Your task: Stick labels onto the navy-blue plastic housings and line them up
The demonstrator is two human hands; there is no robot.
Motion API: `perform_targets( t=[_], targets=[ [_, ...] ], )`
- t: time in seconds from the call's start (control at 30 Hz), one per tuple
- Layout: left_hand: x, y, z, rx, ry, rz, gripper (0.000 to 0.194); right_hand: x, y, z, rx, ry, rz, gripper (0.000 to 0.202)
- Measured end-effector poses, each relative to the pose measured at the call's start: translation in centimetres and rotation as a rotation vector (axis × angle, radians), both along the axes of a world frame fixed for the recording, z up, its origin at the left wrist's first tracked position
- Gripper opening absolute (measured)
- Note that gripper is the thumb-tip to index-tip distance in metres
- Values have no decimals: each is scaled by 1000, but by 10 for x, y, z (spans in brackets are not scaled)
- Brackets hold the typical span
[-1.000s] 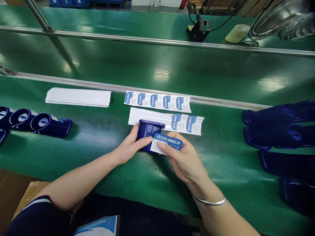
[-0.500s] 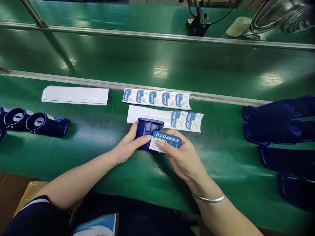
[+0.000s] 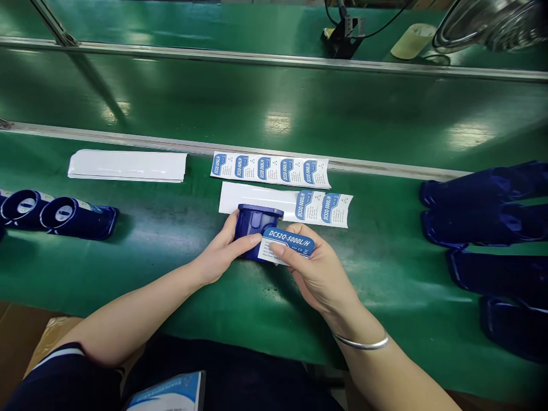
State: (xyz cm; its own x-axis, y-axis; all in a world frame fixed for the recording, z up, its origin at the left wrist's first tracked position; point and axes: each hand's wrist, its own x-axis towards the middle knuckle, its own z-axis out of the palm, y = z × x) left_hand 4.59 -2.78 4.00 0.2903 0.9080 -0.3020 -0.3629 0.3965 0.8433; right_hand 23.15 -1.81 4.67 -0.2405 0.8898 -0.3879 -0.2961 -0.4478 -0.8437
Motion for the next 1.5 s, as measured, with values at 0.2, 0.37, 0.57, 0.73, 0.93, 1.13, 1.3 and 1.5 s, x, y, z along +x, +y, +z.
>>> perform_targets(
  t=[0.2,0.37,0.57,0.73,0.93,1.13,1.3,1.5],
  targets=[
    [0,1,-1,24,4,-11,76,-1,0,0,-8,-2,-1,37],
    [0,1,-2,42,38,-16,76,0,1,0,-2,-26,3,40],
    [-1,2,-4,64,51,-32,78,-1,1,1,-13,-30,-1,44],
    [-3,2,-3,55,26,-51,80,-1,1,2,-19,-3,-5,39],
    [-3,2,-2,-73,-36,-28,71,-1,2,6,-42,8,-2,42],
    [-2,2,-4,-65,-50,-27,73,0,4,4,-86,26,2,41],
    [-1,2,-2,-61,-54,-29,72,1,4,3,-110,88,6,38],
    [0,2,2,-59,-42,-13,74,0,4,1,-122,115,9,36]
  ],
)
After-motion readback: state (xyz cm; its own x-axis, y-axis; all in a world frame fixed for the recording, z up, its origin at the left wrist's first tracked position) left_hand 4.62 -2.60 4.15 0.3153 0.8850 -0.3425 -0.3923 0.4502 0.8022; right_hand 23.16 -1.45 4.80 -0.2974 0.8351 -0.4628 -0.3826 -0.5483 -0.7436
